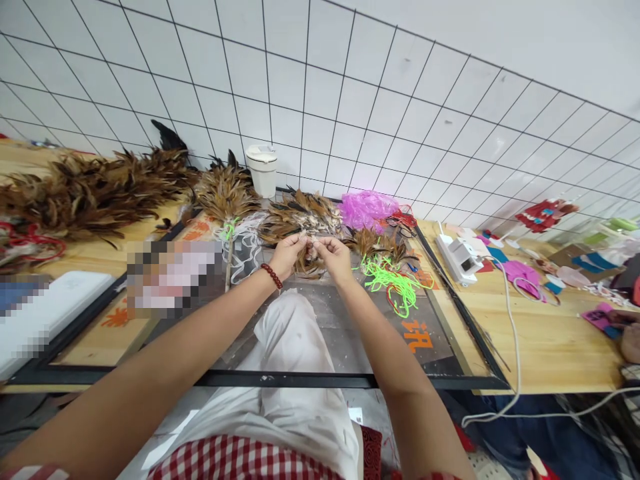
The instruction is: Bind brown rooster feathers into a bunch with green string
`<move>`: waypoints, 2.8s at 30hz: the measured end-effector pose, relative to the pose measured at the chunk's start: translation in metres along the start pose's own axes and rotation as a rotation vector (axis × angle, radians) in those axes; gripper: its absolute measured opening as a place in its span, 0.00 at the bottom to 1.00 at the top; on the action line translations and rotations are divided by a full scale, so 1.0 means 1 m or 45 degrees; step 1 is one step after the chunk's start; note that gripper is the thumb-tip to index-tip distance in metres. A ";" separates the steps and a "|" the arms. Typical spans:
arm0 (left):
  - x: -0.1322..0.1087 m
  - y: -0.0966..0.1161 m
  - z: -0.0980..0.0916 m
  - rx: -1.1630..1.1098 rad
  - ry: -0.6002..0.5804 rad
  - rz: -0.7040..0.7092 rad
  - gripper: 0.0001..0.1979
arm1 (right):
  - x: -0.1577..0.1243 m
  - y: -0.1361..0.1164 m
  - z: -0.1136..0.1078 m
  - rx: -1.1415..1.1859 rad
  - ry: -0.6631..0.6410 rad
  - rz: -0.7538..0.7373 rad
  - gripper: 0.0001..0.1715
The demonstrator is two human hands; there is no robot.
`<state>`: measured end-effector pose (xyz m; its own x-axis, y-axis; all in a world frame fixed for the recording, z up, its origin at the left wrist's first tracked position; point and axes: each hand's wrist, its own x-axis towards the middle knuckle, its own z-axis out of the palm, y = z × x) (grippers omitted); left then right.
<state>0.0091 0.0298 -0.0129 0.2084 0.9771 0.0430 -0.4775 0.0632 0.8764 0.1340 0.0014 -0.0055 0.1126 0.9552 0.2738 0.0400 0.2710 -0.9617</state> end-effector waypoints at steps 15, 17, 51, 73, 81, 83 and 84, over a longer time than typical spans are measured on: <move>-0.003 -0.004 -0.002 0.017 -0.179 -0.032 0.13 | -0.005 -0.006 0.006 0.179 -0.015 0.336 0.22; -0.003 -0.003 -0.002 -0.013 -0.177 -0.064 0.13 | -0.004 -0.006 0.004 0.099 -0.006 0.343 0.23; -0.011 0.000 0.007 -0.039 -0.371 -0.025 0.16 | 0.012 0.009 -0.026 -0.337 -0.075 -0.247 0.12; -0.006 0.009 0.000 -0.169 0.016 -0.085 0.14 | 0.009 0.009 -0.039 -1.354 -0.093 -0.556 0.16; -0.005 0.009 -0.001 -0.216 0.050 -0.052 0.14 | 0.008 0.011 -0.040 -1.146 -0.007 -0.589 0.23; -0.004 0.009 -0.001 -0.209 0.058 -0.042 0.14 | 0.010 0.010 -0.038 -0.868 0.060 -0.553 0.20; -0.004 0.009 -0.001 -0.210 0.057 -0.036 0.14 | 0.011 0.009 -0.037 -0.703 0.078 -0.503 0.19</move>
<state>0.0031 0.0265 -0.0059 0.1871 0.9823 -0.0055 -0.6064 0.1199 0.7861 0.1721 0.0099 -0.0114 0.0408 0.7842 0.6192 0.5887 0.4818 -0.6490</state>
